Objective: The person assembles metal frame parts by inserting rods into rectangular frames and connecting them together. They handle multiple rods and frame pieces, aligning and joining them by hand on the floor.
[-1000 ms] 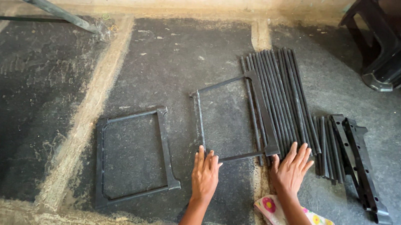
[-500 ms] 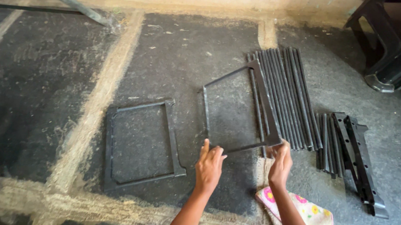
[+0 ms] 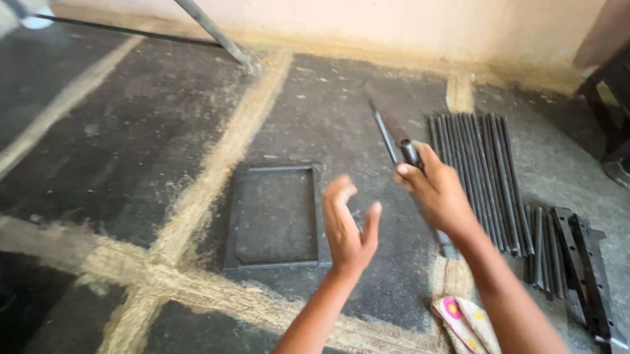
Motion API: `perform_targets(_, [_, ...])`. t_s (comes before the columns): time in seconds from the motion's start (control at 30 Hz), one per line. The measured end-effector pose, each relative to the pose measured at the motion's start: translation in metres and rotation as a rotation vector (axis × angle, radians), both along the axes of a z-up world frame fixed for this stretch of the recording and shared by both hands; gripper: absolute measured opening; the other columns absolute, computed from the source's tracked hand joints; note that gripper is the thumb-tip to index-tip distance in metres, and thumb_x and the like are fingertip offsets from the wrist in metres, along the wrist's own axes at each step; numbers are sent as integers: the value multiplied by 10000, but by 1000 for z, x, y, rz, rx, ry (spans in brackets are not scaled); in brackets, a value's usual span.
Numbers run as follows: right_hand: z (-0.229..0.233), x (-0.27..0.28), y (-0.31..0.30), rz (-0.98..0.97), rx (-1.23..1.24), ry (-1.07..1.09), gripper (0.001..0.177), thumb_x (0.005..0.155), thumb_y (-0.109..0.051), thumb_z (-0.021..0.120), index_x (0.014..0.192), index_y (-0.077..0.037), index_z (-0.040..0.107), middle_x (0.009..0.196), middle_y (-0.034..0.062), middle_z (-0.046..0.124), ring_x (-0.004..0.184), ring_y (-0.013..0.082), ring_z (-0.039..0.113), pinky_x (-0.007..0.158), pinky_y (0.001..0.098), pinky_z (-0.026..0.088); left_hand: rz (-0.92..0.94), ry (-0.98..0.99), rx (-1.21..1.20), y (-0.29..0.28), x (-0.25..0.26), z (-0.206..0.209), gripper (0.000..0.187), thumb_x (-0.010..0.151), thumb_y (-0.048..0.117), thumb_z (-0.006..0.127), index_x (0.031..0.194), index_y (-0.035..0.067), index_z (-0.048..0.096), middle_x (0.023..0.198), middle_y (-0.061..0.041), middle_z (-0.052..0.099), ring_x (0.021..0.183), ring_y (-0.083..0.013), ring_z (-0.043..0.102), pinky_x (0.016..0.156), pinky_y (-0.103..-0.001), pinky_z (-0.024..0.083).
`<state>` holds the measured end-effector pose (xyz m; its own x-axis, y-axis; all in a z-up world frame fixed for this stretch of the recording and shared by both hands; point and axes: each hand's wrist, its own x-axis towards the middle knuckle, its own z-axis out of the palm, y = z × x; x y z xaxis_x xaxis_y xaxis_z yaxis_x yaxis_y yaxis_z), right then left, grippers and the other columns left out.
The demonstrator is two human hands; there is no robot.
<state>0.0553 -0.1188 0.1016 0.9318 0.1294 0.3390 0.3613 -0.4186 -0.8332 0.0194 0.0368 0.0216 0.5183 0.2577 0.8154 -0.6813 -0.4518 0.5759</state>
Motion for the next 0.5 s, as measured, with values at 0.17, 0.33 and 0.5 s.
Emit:
perform_targets(0.17, [81, -31, 1, 18, -514, 0, 272, 1063, -265, 589, 1050, 7, 606, 709, 192, 653, 610, 295, 634, 629, 418, 485, -276, 1, 106, 44, 2, 97, 479, 1022, 295, 667, 1379, 19, 504, 1406, -202, 549, 1335, -331, 533, 1123, -456, 432])
perform_targets(0.33, [123, -47, 15, 236, -695, -196, 306, 953, -203, 601, 1141, 23, 516, 784, 245, 687, 772, 424, 695, 650, 486, 515, -580, 336, 89, 49, -20, 153, 306, 1051, 282, 605, 1275, 74, 590, 980, -92, 710, 772, -166, 652, 694, -338, 511])
perform_targets(0.5, [145, -64, 17, 170, -706, -613, 269, 934, -157, 621, 1081, 33, 501, 831, 247, 659, 793, 456, 663, 660, 497, 529, -643, 352, -122, 41, -38, 180, 271, 1062, 306, 572, 1210, 82, 607, 757, -25, 642, 457, -52, 482, 398, -250, 375])
